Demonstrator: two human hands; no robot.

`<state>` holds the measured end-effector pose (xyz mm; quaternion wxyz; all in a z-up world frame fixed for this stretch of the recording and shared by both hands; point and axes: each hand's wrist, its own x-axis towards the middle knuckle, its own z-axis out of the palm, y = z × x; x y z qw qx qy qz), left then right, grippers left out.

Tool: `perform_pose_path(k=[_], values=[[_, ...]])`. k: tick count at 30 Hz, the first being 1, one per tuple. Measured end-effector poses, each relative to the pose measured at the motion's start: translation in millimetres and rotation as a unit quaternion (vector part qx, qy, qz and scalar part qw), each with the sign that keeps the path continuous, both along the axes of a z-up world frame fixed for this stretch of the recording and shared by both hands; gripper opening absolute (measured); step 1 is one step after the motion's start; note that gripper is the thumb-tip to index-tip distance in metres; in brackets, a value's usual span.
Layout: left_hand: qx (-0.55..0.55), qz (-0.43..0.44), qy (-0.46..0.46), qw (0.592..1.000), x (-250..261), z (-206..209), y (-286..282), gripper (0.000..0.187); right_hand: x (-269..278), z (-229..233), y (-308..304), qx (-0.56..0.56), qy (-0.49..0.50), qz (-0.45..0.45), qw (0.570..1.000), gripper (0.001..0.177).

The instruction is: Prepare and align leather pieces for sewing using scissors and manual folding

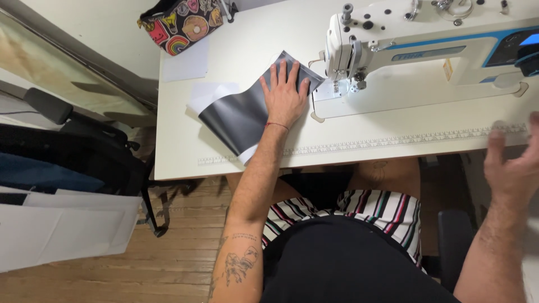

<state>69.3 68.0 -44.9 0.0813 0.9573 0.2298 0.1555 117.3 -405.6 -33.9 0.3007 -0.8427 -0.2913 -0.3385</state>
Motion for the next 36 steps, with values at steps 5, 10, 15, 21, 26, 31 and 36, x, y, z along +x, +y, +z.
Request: perform_pose_path(k=[5, 10, 15, 21, 26, 31, 36], values=[[0.01, 0.02, -0.03, 0.999, 2.3, -1.2, -1.4, 0.058, 3.1, -17.3, 12.7, -0.08, -0.056, -0.019, 0.995, 0.053], [0.012, 0.02, -0.046, 0.999, 7.7, -1.6, -0.6, 0.057, -0.7, -14.3, 22.5, -0.098, -0.029, -0.047, 0.994, 0.056], [-0.002, 0.025, -0.038, 0.999, 8.2, -2.9, 1.7, 0.058, -1.7, -14.4, 27.3, -0.091, -0.011, -0.047, 0.995, 0.055], [-0.036, 0.039, -0.024, 0.998, 8.1, -1.4, 3.7, 0.057, -4.9, -13.2, 27.0, -0.092, -0.006, -0.049, 0.995, 0.055], [-0.038, 0.062, 0.003, 0.997, 8.3, 2.4, 7.8, 0.059, -3.7, -15.5, 25.8, -0.093, -0.023, -0.049, 0.994, 0.052], [-0.047, 0.078, 0.025, 0.995, 4.6, 7.4, 10.7, 0.062, -4.7, -13.9, 27.2, -0.089, -0.023, -0.043, 0.995, 0.05], [-0.009, 0.104, 0.012, 0.994, 2.8, 5.4, 18.0, 0.06, 11.5, -33.0, 8.9, -0.091, -0.037, -0.04, 0.994, 0.047]])
